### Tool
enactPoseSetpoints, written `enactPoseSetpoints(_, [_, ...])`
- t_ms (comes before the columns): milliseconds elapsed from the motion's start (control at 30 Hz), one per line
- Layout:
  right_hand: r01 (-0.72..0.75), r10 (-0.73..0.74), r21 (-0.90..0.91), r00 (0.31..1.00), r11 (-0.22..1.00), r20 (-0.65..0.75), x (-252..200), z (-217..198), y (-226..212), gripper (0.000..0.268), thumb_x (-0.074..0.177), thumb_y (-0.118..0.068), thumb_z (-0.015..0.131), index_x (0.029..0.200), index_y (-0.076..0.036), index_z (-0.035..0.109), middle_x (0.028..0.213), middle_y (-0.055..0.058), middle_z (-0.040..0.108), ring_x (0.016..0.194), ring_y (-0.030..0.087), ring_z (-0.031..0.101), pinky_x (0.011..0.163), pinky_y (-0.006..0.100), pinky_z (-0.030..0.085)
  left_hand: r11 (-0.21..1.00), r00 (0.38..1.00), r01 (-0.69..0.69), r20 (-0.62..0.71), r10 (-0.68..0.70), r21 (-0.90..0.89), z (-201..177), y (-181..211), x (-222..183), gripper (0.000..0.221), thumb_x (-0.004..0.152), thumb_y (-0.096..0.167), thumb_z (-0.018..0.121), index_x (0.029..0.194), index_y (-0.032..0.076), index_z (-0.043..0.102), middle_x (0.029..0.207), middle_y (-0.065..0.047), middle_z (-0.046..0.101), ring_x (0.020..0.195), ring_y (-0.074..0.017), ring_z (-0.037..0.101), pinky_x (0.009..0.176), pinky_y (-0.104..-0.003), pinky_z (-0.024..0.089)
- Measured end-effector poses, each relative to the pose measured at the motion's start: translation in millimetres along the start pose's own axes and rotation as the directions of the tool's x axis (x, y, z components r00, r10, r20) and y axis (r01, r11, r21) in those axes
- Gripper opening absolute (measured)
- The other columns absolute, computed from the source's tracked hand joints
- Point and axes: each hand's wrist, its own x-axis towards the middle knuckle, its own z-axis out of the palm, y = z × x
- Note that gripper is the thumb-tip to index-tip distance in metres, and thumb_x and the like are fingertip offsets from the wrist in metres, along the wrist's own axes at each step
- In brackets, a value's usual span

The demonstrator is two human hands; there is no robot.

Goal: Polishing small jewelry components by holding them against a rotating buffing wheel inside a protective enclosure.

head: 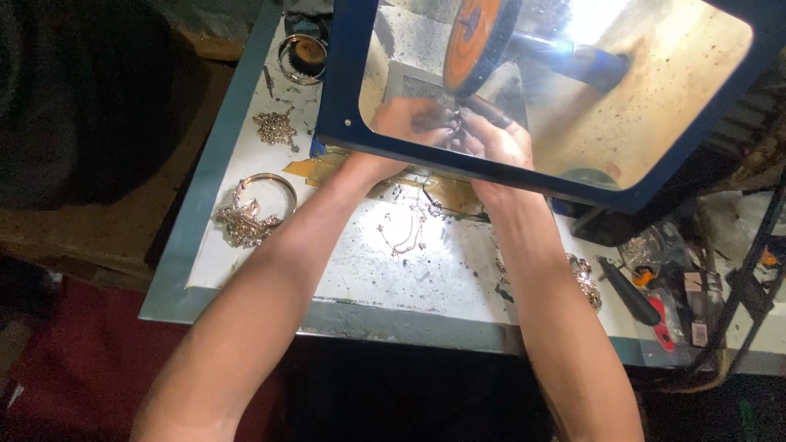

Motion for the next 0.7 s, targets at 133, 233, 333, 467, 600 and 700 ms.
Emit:
enactPoseSetpoints(133, [-0.024,0.024,-0.067,1.000,0.997,-0.010,3.3,18.8,-0.9,0.024,0.084,0.006,0.077,0.106,-0.003,0.075,0.084,0.010,0.069,0.075,0.024,0.076,0.066,0.032,0.064,0.999,0.998,0.026,-0.053,-0.024,0.035,-3.2,2.2,4.4,0.032,0.085,0.015,0.080,0.116,0.006,0.075,0.109,-0.017,0.078,0.110,-0.0362,0.073,0.097,-0.048,0.056])
enactPoseSetpoints(233, [-0.003,-0.002,-0.167,1.000,0.986,-0.026,21.0,24.3,3.5,0.048,0.080,0.001,0.084,0.125,0.001,0.066,0.098,0.019,0.067,0.089,0.029,0.073,0.087,0.050,0.062,0.996,0.976,0.094,-0.197,-0.090,0.011,1.8,-10.1,14.7,0.028,0.080,0.010,0.082,0.108,0.008,0.077,0.098,-0.013,0.080,0.099,-0.0318,0.077,0.089,-0.044,0.060])
enactPoseSetpoints(333, [0.047,-0.098,-0.616,0.994,0.786,-0.049,46.6,19.4,10.7,0.059,0.066,-0.029,0.092,0.117,-0.008,0.071,0.102,0.017,0.076,0.102,0.033,0.077,0.088,0.052,0.059,0.986,0.958,0.139,-0.265,-0.109,0.096,3.7,-9.5,17.0,0.024,0.080,0.010,0.081,0.104,0.015,0.079,0.093,-0.006,0.080,0.096,-0.0255,0.078,0.085,-0.041,0.060])
enactPoseSetpoints(467, [0.332,-0.204,-0.905,0.937,0.267,0.284,64.8,-6.2,23.0,0.060,0.083,-0.007,0.074,0.139,0.005,0.054,0.123,0.030,0.067,0.117,0.045,0.066,0.095,0.058,0.054,0.968,0.954,0.183,-0.268,-0.133,0.173,-0.4,-5.6,14.2,0.028,0.082,0.008,0.079,0.108,0.018,0.078,0.100,-0.004,0.080,0.099,-0.0251,0.077,0.088,-0.043,0.059])
enactPoseSetpoints(600, [0.544,-0.108,-0.835,0.828,-0.084,0.551,69.3,-6.8,41.1,0.064,0.073,0.008,0.077,0.134,0.004,0.062,0.123,0.026,0.068,0.124,0.042,0.062,0.106,0.055,0.049,0.965,0.956,0.170,-0.270,-0.112,0.201,-0.3,-4.7,14.2,0.025,0.084,0.004,0.076,0.107,0.012,0.079,0.100,-0.012,0.079,0.100,-0.0320,0.076,0.086,-0.043,0.060])
enactPoseSetpoints(700, [0.593,-0.134,-0.797,0.785,-0.118,0.604,66.9,-6.6,38.2,0.057,0.074,0.011,0.073,0.130,0.003,0.066,0.121,0.027,0.069,0.119,0.045,0.064,0.102,0.055,0.052,0.960,0.960,0.140,-0.269,-0.073,0.241,1.3,-3.9,12.5,0.026,0.083,0.003,0.077,0.106,0.015,0.079,0.098,-0.006,0.079,0.095,-0.0267,0.077,0.083,-0.040,0.060])
